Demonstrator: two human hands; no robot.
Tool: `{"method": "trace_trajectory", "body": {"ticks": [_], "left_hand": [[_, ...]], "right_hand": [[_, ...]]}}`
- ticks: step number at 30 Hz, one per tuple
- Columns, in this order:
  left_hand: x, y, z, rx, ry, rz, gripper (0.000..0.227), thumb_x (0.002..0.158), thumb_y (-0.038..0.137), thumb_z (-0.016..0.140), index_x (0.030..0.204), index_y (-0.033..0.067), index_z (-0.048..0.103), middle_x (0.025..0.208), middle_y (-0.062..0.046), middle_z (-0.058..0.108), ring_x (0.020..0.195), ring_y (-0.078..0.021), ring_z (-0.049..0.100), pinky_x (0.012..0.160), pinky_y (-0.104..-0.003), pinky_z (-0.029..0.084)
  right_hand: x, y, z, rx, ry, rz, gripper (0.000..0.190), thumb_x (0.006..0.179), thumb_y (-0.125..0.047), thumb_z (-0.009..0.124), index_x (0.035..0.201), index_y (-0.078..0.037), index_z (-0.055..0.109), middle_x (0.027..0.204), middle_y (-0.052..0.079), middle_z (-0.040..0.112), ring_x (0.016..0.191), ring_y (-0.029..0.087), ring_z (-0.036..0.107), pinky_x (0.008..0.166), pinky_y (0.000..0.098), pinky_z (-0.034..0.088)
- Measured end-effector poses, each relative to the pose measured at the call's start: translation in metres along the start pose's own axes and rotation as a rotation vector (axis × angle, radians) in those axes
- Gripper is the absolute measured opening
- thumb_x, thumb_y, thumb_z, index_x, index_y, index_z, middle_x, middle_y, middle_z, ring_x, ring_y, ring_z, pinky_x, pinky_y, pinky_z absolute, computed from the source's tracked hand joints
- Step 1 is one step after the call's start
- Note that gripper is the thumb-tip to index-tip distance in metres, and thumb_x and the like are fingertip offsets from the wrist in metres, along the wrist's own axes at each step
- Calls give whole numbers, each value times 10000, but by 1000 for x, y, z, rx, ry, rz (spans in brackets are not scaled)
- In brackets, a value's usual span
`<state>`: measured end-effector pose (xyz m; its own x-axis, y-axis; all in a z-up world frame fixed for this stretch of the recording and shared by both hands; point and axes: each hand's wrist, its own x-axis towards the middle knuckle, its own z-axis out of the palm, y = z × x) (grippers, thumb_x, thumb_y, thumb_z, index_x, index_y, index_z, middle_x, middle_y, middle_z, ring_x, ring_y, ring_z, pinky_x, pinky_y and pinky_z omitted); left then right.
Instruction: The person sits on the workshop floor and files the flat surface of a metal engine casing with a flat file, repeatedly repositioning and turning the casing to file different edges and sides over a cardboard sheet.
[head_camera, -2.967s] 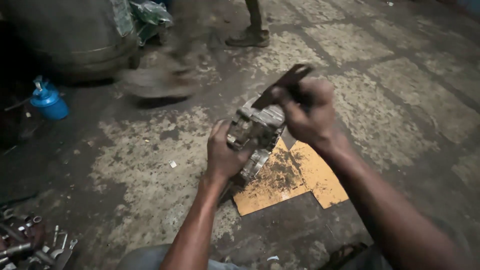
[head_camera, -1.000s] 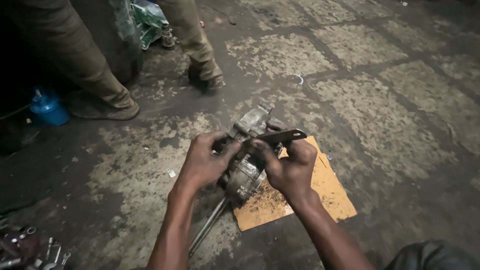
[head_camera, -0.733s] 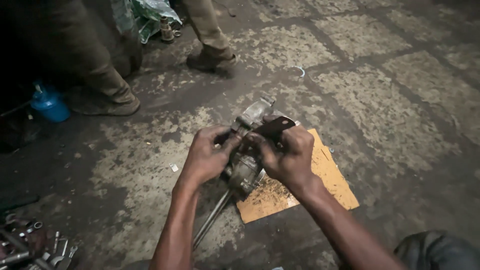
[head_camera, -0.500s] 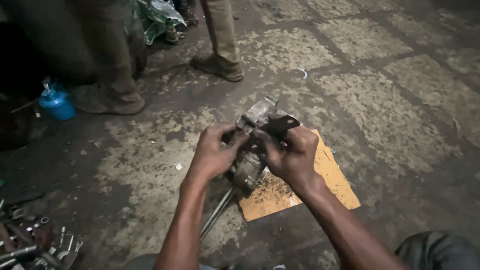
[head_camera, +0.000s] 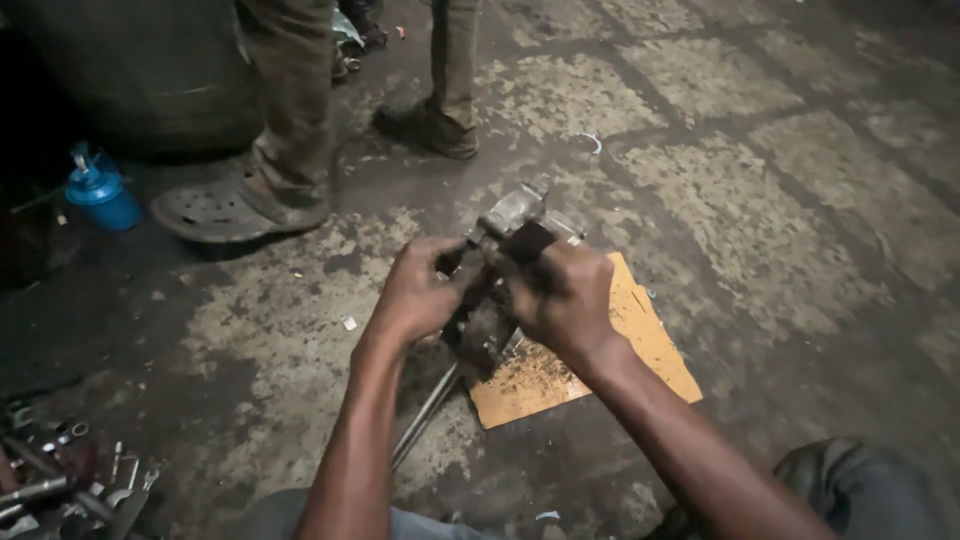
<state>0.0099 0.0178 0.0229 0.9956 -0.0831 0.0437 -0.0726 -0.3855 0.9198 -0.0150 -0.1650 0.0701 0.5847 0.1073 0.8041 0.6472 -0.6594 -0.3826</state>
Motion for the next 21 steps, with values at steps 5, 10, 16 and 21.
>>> {"method": "trace_trajectory", "body": {"ticks": [5,10,16,21], "left_hand": [[-8,12,-4,10,9,25,466,826,240,797,1255,86,704,1284,-131,707,1145,-230,695,1002,-354,516],[-8,13,-5,-23,1,44,420,858,228,768,1242,65,725,1232,-151,762,1141,-250,719,991,-372,544],[-16,21,-12,9,-11,-117,549,806,279,800,1324,154,669,1427,-129,603,1310,-266,593,1090,-468,454],[-15,23,-13,29,-75,-125,602,795,341,810,1340,141,654,1458,-135,583,1364,-272,548,1140,-483,415]], "right_hand": [[3,-8,-8,-37,-52,-43,125,867,-137,834,890,-54,743,719,115,704,552,221,662,507,375,491],[4,-6,-18,-105,-135,-144,122,809,-113,798,908,-53,761,768,162,698,598,309,659,533,408,494],[-7,9,-10,-146,-190,106,165,892,-164,839,784,-71,756,692,152,692,579,289,686,584,421,501],[-18,7,-14,-114,-119,-240,205,679,-32,683,865,-58,766,1019,210,755,886,362,742,782,392,581]]}}
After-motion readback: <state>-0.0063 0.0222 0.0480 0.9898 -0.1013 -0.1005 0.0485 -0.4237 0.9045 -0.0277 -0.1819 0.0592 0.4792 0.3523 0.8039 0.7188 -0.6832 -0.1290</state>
